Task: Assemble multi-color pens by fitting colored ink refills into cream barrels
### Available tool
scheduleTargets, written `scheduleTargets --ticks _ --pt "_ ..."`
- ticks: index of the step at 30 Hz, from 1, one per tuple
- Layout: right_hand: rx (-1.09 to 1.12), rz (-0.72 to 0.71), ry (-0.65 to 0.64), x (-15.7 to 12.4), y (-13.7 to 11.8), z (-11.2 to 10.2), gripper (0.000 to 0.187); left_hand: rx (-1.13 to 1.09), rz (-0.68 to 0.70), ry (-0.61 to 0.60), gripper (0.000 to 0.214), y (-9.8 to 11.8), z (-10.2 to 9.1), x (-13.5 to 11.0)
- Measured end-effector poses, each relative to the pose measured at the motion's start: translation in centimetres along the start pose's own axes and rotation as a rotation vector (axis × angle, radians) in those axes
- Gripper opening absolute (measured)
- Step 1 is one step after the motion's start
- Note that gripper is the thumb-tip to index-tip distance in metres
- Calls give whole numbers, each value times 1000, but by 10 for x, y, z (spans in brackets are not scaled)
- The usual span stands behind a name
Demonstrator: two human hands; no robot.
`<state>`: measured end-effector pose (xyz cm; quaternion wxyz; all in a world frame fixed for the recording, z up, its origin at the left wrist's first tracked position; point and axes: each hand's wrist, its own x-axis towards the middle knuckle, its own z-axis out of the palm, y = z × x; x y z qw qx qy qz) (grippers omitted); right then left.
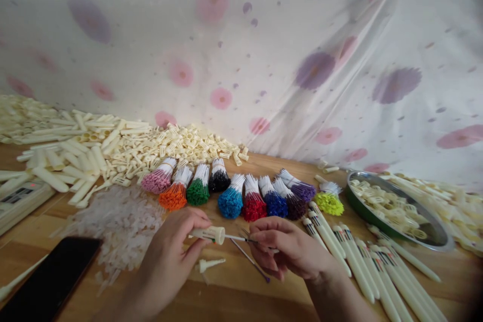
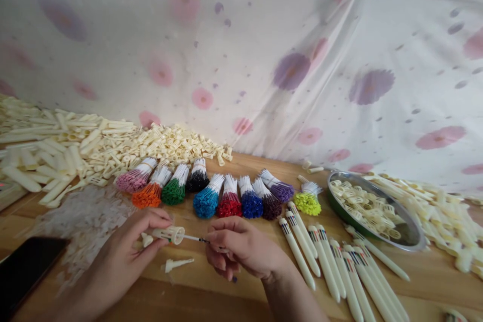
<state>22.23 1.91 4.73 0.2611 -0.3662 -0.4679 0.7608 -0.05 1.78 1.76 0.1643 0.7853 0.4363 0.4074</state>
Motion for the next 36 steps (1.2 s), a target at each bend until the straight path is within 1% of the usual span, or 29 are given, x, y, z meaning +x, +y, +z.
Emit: scheduleTargets --ticks 3,6,9,12,17,21,24,26,28,30,32,33,34,36 --pt "-11 -8 1 0 2 2 30 8 49 23 19 0 2 -1" --pt "36 12 -13 3 5 3 30 16 91 26 21 0 3 -2" --pt "113 18 -17 7 7 4 30 20 90 28 22 0 3 -2" --pt "136 20 -13 10 9 7 30 20 81 28 21 1 4 -4" --pt "92 59 -7 14 14 13 34 30 93 -3 22 4 4 -7" --pt "14 33 40 16 17 19 39 31 93 4 22 4 3 -6" --pt "-62 3 69 15 17 23 46 37 92 15 21 3 2 -4" --pt "-105 -42 89 12 16 24 50 33 81 23 21 3 1 -4" --pt "-174 -120 138 8 16 26 48 18 66 37 21 3 1 -4" --pt "-301 -248 242 4 15 26 39 -7 46 44 21 3 0 -4" --pt "-497 -415 353 -1 13 24 25 -42 6 43 20 3 0 -3" --pt "-593 -494 385 -4 12 23 18 -61 -22 40 19 3 0 -2" --pt "-674 -562 397 -6 11 22 14 -82 -54 35 18 3 0 -2" --pt "-790 -663 381 -10 9 20 17 -127 -118 32 16 3 0 -2"
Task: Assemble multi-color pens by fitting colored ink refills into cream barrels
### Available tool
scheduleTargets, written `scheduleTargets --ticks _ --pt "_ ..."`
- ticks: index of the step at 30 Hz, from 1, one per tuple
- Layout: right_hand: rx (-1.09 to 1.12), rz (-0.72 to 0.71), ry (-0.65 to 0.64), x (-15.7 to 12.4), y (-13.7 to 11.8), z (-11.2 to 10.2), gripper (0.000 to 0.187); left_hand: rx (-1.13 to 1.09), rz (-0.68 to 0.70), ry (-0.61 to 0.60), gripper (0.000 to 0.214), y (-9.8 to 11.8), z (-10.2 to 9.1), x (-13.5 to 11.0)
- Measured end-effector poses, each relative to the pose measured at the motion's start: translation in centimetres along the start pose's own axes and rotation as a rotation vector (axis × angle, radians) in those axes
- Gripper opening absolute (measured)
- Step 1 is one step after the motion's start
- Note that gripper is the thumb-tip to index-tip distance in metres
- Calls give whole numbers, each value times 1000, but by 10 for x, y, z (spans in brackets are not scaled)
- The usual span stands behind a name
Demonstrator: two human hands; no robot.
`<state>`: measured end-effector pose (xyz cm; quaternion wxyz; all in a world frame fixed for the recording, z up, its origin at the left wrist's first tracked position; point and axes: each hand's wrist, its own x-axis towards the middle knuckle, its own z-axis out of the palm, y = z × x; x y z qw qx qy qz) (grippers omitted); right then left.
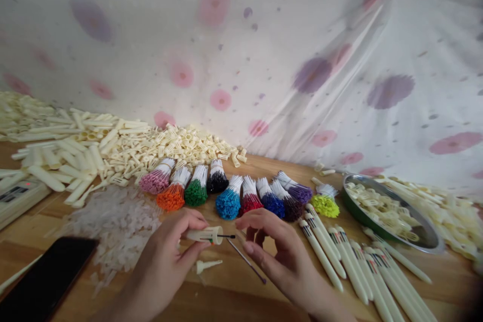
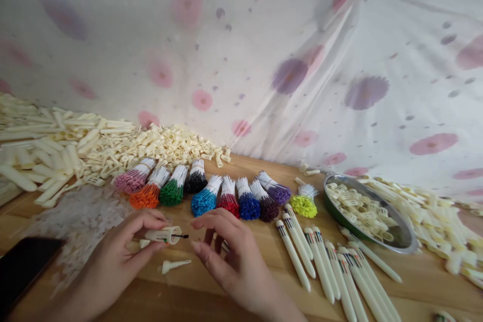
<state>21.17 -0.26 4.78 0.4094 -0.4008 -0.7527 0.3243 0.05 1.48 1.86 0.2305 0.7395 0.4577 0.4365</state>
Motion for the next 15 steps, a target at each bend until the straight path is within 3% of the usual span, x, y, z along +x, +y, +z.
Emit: scheduleTargets --ticks 3,7,15 --pt "-130 -131 38 0 -2 -1 26 -73 -85 -14 12 0 0 -1" --pt "-270 -222 131 1 -9 5 22 -135 -169 -44 8 1 1 -2" --pt "-321 -220 226 2 -14 12 13 -18 -84 -6 10 2 2 0"
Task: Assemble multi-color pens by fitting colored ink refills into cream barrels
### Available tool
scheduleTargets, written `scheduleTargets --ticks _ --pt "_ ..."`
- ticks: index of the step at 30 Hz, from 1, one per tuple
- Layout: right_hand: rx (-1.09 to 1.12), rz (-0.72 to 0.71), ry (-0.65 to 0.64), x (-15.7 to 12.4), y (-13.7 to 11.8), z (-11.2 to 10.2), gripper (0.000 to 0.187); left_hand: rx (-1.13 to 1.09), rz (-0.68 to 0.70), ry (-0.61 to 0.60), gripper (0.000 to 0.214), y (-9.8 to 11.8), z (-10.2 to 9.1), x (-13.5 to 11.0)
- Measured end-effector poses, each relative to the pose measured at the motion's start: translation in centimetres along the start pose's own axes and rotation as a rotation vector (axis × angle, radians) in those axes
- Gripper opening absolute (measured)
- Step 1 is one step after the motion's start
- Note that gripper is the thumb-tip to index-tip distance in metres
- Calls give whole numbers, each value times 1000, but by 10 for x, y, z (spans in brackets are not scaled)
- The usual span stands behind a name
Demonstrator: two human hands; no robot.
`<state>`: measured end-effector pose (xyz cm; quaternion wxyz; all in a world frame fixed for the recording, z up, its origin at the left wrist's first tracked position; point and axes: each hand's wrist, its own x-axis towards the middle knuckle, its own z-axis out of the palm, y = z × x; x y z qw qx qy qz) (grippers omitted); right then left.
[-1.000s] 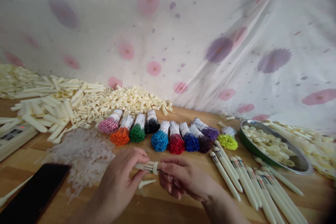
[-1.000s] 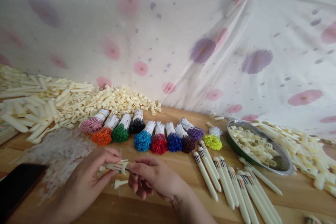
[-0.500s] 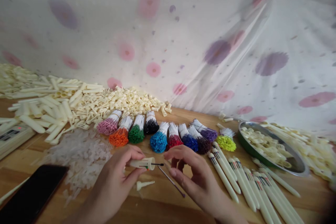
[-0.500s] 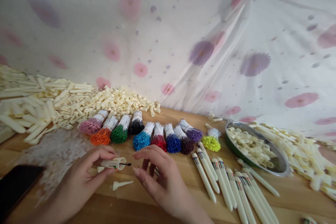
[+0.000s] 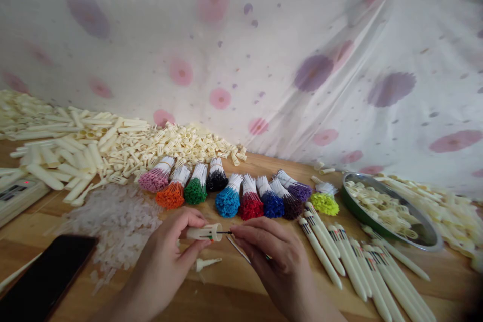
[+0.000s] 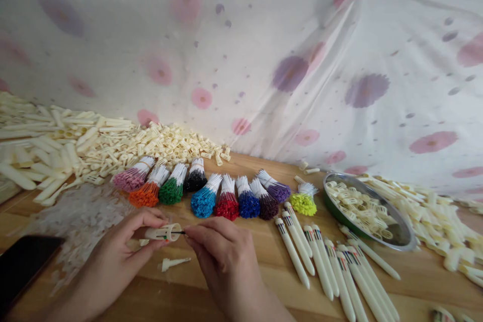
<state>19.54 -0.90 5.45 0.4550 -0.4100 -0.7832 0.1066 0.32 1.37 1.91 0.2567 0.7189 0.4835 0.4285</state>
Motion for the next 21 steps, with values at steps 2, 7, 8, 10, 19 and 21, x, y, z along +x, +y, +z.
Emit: scheduleTargets --ticks 2,7,8,10,19,21 --pt "5 18 2 0 1 2 13 27 38 16 11 1 0 -1" --pt "70 95 -9 -6 4 15 14 100 140 71 14 1 0 -3" --pt "100 119 -13 -7 5 19 13 117 151 76 15 1 1 -4" --pt "161 168 -11 -11 5 26 14 145 170 82 17 2 1 -4" --pt "224 162 106 -13 5 24 20 79 103 47 12 5 0 -4" --pt "213 156 95 -13 5 22 20 69 104 53 12 5 0 -4"
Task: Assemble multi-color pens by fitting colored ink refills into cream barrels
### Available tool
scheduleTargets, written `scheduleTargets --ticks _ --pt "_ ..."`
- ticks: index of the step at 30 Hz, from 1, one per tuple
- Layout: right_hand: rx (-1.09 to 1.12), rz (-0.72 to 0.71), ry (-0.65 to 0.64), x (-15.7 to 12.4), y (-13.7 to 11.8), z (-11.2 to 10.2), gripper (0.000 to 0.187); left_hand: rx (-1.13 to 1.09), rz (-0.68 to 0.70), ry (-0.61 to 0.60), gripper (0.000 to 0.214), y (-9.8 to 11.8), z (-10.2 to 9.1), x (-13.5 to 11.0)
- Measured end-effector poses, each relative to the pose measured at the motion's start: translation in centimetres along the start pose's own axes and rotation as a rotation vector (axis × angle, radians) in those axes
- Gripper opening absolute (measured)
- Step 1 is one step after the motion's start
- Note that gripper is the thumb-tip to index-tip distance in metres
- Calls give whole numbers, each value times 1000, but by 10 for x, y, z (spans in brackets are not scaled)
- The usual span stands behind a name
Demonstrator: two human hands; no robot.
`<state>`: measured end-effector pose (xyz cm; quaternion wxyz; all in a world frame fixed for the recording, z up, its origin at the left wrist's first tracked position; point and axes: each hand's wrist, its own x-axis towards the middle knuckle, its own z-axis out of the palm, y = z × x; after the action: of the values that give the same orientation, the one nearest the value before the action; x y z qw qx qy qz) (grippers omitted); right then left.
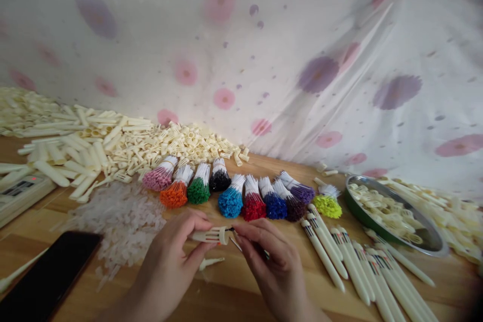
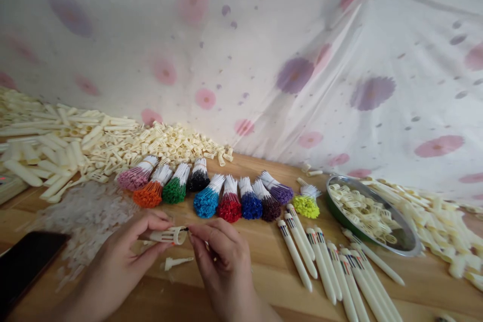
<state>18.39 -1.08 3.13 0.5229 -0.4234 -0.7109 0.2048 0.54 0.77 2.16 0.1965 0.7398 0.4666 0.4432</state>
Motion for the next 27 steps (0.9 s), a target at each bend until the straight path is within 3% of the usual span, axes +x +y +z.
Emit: scheduleTargets --ticks 18,27 --pt "-35 36 -75 0 -3 1 13 -90 -132 -56 13 -1 3 -5" --pt "-39 46 -29 1 -4 1 15 -150 -175 -46 11 1 3 -3"
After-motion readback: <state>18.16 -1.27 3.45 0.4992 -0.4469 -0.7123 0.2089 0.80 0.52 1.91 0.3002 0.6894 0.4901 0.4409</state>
